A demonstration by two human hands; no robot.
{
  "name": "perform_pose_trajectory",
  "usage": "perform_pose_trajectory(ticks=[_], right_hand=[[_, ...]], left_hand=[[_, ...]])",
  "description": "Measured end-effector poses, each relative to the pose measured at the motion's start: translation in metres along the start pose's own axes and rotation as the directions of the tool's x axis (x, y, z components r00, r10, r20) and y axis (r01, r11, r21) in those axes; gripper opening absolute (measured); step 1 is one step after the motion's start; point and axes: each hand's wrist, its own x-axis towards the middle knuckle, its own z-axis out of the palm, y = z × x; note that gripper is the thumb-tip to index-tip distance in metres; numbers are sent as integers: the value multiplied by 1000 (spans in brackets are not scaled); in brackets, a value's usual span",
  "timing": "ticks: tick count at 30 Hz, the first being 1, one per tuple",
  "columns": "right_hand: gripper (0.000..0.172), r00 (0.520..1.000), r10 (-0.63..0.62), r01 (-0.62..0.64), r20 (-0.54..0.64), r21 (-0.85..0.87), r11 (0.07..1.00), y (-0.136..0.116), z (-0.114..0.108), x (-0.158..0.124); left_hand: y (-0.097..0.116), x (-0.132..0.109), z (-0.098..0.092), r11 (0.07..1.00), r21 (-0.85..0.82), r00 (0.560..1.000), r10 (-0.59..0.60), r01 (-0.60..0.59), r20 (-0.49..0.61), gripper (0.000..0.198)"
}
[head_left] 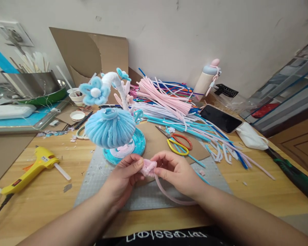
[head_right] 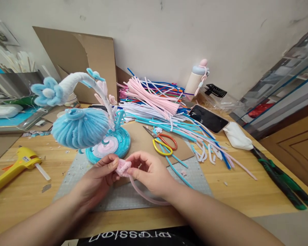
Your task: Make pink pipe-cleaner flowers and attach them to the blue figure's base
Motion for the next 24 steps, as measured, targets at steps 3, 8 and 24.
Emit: perform_pose_trajectory(ticks=[3, 8, 24], right_hand=[[15, 999, 38, -37, -18, 40, 999, 1, 2, 1], [23, 997, 77, -76, -2, 130, 989, 4, 5, 0], [32, 979, 199, -197, 50, -52, 979, -25, -1, -6]], left_hand=[[-3, 1, 0, 999, 30, 999, 44, -44, -3, 20], [-3, 0, 3, 999, 14, 998, 41, -40, -47, 22], [5, -2, 4, 995, -86, 999, 50, -49, 8, 24]])
